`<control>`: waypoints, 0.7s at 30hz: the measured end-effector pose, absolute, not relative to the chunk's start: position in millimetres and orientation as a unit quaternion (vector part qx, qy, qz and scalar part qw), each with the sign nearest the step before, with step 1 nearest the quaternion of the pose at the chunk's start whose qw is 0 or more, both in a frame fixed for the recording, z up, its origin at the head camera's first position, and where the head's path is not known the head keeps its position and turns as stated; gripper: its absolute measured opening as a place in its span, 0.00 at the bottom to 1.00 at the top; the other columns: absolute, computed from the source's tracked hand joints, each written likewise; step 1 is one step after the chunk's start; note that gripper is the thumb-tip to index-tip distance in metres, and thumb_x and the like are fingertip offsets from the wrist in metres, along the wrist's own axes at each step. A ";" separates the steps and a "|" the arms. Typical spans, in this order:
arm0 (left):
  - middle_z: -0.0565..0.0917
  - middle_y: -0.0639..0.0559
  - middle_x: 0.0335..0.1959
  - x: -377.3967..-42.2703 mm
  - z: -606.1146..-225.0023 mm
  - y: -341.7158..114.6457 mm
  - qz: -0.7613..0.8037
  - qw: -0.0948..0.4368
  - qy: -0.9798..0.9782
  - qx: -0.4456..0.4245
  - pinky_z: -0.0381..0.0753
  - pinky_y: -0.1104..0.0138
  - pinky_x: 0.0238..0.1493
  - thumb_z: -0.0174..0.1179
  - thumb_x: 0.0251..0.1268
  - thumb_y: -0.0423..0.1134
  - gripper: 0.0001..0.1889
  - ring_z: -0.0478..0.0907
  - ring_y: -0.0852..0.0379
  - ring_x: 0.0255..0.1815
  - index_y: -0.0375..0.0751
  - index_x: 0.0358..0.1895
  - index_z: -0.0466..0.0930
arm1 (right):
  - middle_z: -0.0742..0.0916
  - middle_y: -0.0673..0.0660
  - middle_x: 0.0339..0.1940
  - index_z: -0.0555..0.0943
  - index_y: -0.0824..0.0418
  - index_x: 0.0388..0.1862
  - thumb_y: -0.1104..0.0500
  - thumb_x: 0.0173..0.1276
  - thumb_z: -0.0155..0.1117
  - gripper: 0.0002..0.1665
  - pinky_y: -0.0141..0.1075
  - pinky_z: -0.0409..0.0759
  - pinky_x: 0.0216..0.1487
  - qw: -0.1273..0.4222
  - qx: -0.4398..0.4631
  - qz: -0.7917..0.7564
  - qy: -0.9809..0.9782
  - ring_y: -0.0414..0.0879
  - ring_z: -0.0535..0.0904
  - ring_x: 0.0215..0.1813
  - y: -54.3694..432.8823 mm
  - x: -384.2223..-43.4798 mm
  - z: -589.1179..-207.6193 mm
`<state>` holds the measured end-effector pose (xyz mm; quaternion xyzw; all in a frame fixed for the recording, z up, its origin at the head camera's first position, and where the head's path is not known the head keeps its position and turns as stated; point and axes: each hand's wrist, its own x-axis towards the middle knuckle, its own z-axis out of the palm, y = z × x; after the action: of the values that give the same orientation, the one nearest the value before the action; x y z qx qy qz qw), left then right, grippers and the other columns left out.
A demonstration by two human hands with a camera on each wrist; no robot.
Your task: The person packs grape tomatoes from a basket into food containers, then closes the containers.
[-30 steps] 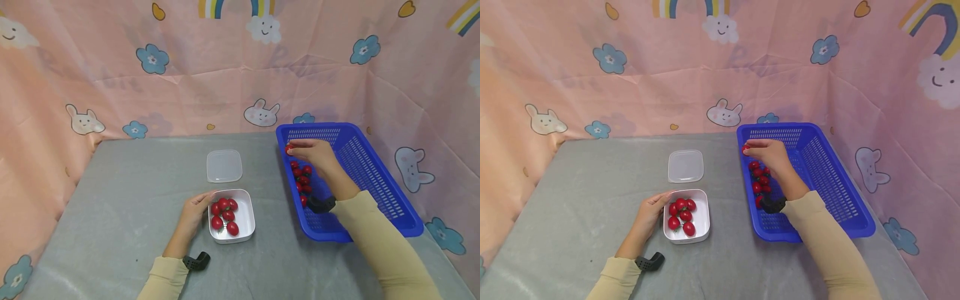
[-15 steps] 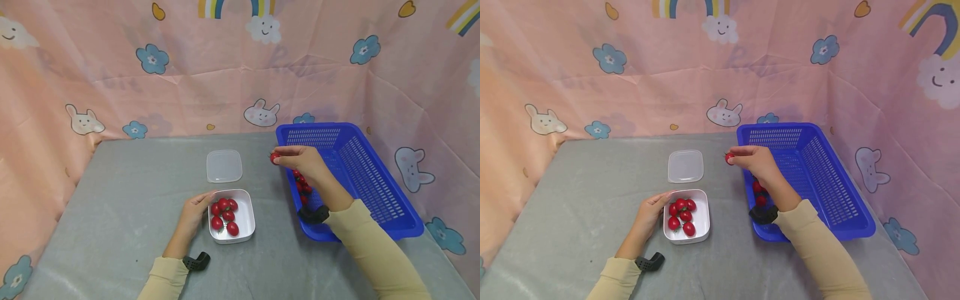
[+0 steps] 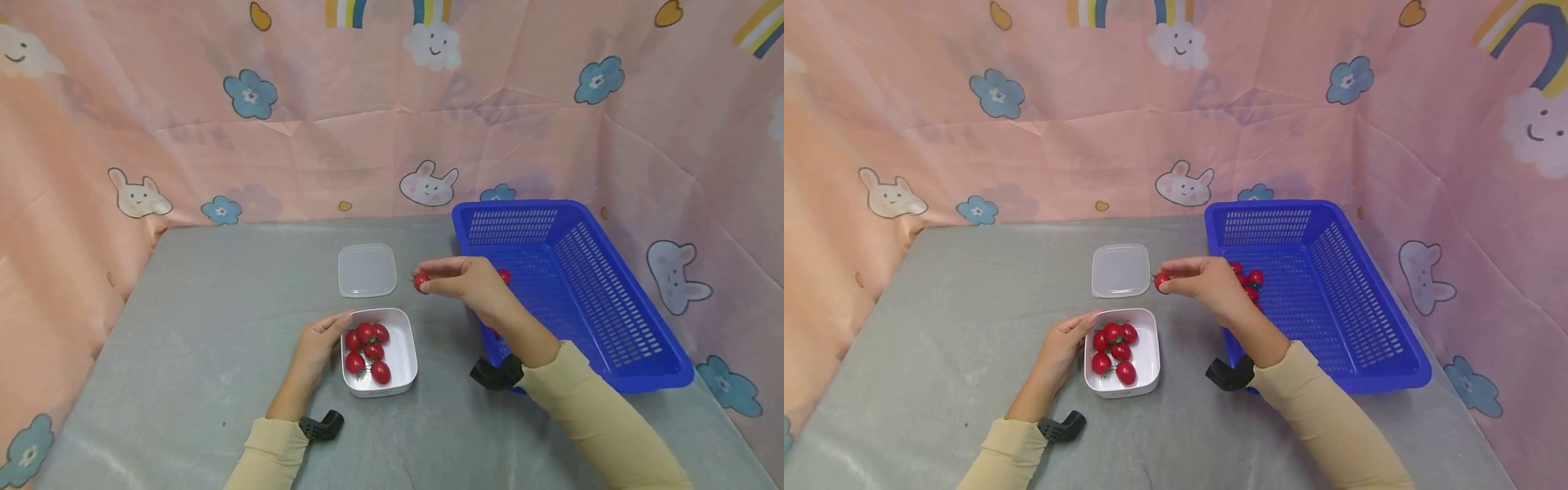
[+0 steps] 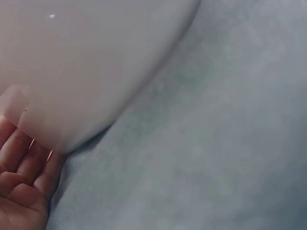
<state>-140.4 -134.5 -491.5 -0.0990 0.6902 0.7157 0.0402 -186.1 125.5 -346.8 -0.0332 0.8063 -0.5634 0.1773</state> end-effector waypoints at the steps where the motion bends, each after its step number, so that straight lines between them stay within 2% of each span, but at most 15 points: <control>1: 0.86 0.43 0.55 -140.6 -491.4 -134.4 0.716 0.041 0.690 -0.099 0.75 0.58 0.66 0.61 0.70 0.40 0.19 0.80 0.70 0.51 0.29 0.55 0.82 | 0.88 0.60 0.56 0.82 0.62 0.59 0.58 0.61 0.73 0.26 0.51 0.73 0.69 0.179 -0.036 -0.561 0.807 0.50 0.83 0.58 123.3 -184.0 -347.4; 8: 0.87 0.45 0.54 -141.5 -491.7 -134.1 0.712 0.042 0.694 -0.101 0.76 0.60 0.64 0.61 0.69 0.41 0.18 0.80 0.69 0.52 0.30 0.55 0.83 | 0.90 0.57 0.52 0.85 0.60 0.56 0.57 0.60 0.74 0.24 0.51 0.76 0.66 0.192 -0.050 -0.550 0.812 0.49 0.84 0.57 110.4 -167.0 -353.5; 15: 0.86 0.43 0.55 -142.3 -491.3 -134.3 0.713 0.043 0.693 -0.099 0.74 0.54 0.68 0.62 0.69 0.41 0.18 0.80 0.64 0.55 0.30 0.54 0.83 | 0.90 0.58 0.51 0.86 0.61 0.54 0.59 0.61 0.74 0.21 0.48 0.81 0.60 0.205 -0.090 -0.552 0.803 0.52 0.82 0.61 98.3 -145.1 -356.7; 21: 0.86 0.43 0.55 -142.5 -492.0 -134.6 0.712 0.040 0.694 -0.095 0.74 0.55 0.67 0.61 0.70 0.40 0.18 0.80 0.69 0.53 0.29 0.55 0.83 | 0.90 0.57 0.51 0.86 0.60 0.53 0.58 0.60 0.74 0.21 0.46 0.83 0.56 0.219 -0.079 -0.549 0.803 0.52 0.82 0.59 91.4 -139.0 -365.4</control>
<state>-142.5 -134.6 -492.0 -0.0954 0.6941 0.7124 0.0399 -139.0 91.4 -365.4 -0.0786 0.8025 -0.5493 0.2192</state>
